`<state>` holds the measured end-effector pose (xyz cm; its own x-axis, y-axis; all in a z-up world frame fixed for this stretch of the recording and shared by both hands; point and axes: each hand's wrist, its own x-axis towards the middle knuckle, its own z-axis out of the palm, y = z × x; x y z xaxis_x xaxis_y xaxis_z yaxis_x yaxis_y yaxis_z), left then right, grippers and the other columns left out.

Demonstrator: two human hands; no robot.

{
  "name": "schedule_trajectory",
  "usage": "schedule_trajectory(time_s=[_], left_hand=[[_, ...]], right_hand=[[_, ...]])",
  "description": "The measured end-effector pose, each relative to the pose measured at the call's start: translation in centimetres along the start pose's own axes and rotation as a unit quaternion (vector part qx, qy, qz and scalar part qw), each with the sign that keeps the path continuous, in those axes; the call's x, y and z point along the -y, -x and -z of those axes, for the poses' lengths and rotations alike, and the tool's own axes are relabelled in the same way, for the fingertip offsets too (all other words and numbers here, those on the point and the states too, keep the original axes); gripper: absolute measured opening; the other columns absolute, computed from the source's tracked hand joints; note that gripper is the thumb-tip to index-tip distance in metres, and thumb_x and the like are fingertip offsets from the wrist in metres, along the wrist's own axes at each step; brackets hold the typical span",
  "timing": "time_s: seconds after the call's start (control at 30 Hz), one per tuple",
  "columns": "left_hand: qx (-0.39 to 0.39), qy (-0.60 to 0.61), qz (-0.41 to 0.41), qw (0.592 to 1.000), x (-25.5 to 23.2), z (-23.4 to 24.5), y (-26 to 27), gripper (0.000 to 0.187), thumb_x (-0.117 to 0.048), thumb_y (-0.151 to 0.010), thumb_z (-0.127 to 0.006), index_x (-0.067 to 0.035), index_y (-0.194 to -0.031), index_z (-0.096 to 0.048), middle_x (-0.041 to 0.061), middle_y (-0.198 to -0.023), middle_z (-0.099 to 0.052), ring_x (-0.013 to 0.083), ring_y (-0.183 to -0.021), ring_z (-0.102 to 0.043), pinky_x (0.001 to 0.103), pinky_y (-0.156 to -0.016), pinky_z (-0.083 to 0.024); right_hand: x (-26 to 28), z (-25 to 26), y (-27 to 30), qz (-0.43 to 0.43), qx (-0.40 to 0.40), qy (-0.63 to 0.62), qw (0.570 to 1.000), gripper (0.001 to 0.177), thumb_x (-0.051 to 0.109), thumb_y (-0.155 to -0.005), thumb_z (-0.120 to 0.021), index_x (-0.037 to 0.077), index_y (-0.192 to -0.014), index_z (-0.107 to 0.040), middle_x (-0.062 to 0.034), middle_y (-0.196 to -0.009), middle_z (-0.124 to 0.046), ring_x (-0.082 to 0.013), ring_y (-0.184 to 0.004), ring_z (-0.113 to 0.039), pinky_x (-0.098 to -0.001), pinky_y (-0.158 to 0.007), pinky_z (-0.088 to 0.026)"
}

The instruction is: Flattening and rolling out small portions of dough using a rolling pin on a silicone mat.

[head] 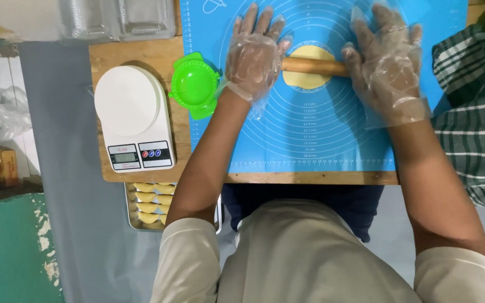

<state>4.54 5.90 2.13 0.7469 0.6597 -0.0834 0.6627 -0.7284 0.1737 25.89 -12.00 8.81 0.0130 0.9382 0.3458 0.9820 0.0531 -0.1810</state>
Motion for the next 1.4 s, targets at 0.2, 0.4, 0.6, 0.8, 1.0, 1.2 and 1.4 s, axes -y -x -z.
schedule_trajectory(time_s=[0.2, 0.4, 0.6, 0.8, 1.0, 1.2, 1.4], left_hand=[[-0.050, -0.062, 0.031, 0.996, -2.3, 2.0, 3.5, 0.058, -0.055, -0.113, -0.029, -0.027, -0.164, -0.033, 0.004, -0.169, -0.026, 0.0407, -0.154, -0.011, 0.058, -0.127, -0.010], [0.000, -0.146, 0.063, 0.987, -3.8, 0.8, 7.2, 0.064, -0.054, -0.114, -0.005, -0.026, -0.171, -0.005, 0.002, -0.176, -0.002, 0.0353, -0.161, 0.001, 0.051, -0.135, -0.008], [-0.104, 0.160, 0.037, 0.981, -4.4, -1.7, 9.5, 0.057, -0.026, -0.114, -0.032, -0.020, -0.169, -0.015, -0.003, -0.178, -0.013, 0.0226, -0.168, 0.003, 0.046, -0.140, 0.007], [0.013, -0.200, 0.026, 0.979, -3.9, -1.5, 10.1, 0.079, -0.066, -0.127, -0.052, -0.020, -0.171, -0.005, 0.003, -0.177, -0.003, 0.0332, -0.161, 0.001, 0.047, -0.135, -0.008], [-0.172, 0.072, -0.072, 0.980, -2.3, -2.7, 8.7, 0.050, -0.010, -0.095, -0.079, -0.006, -0.140, -0.059, 0.012, -0.163, -0.037, 0.0404, -0.155, -0.021, 0.064, -0.126, -0.029], [-0.195, 0.024, -0.122, 0.973, -2.5, 0.8, 4.3, 0.037, -0.002, -0.095, -0.076, 0.002, -0.131, -0.066, 0.019, -0.136, -0.066, 0.0401, -0.144, -0.035, 0.063, -0.119, -0.035], [-0.024, -0.024, -0.132, 0.991, -1.2, -1.2, 1.9, 0.073, -0.044, -0.114, -0.071, -0.020, -0.168, -0.027, 0.002, -0.172, -0.015, 0.0311, -0.157, -0.003, 0.054, -0.131, -0.010]], right_hand=[[1.1, 0.1, -0.6, -0.084, 0.104, 0.009, 0.991, 0.064, 0.040, -0.118, -0.036, -0.004, -0.162, -0.050, -0.0281, -0.167, -0.035, -0.0519, -0.149, -0.029, -0.0797, -0.104, -0.015], [2.0, 0.4, 1.4, -0.110, 0.147, -0.043, 0.982, 0.071, 0.049, -0.117, -0.023, 0.001, -0.168, -0.031, -0.0293, -0.172, -0.026, -0.0560, -0.155, -0.016, -0.0840, -0.109, 0.005], [3.3, 1.3, 2.4, -0.132, 0.170, -0.038, 0.976, 0.070, 0.047, -0.114, -0.025, 0.004, -0.169, -0.019, -0.0152, -0.174, -0.011, -0.0543, -0.156, -0.009, -0.0868, -0.110, -0.001], [2.8, 0.0, 4.5, -0.110, 0.135, -0.030, 0.984, 0.063, 0.046, -0.118, -0.025, 0.011, -0.169, -0.014, -0.0172, -0.175, -0.012, -0.0605, -0.158, -0.016, -0.0833, -0.113, -0.001], [3.6, 1.3, 3.6, -0.128, 0.096, -0.039, 0.986, 0.062, 0.047, -0.116, -0.028, 0.013, -0.168, -0.027, -0.0296, -0.166, -0.040, -0.0600, -0.148, -0.034, -0.0798, -0.110, -0.010], [2.2, 1.3, 1.8, -0.170, 0.142, 0.004, 0.975, 0.069, 0.052, -0.113, -0.015, 0.012, -0.168, -0.027, -0.0210, -0.171, -0.022, -0.0515, -0.153, -0.020, -0.0814, -0.110, -0.015], [3.0, 1.1, 3.3, -0.159, 0.131, 0.033, 0.978, 0.072, 0.051, -0.117, -0.021, 0.001, -0.166, -0.031, -0.0302, -0.167, -0.029, -0.0577, -0.148, -0.026, -0.0818, -0.104, -0.020]])
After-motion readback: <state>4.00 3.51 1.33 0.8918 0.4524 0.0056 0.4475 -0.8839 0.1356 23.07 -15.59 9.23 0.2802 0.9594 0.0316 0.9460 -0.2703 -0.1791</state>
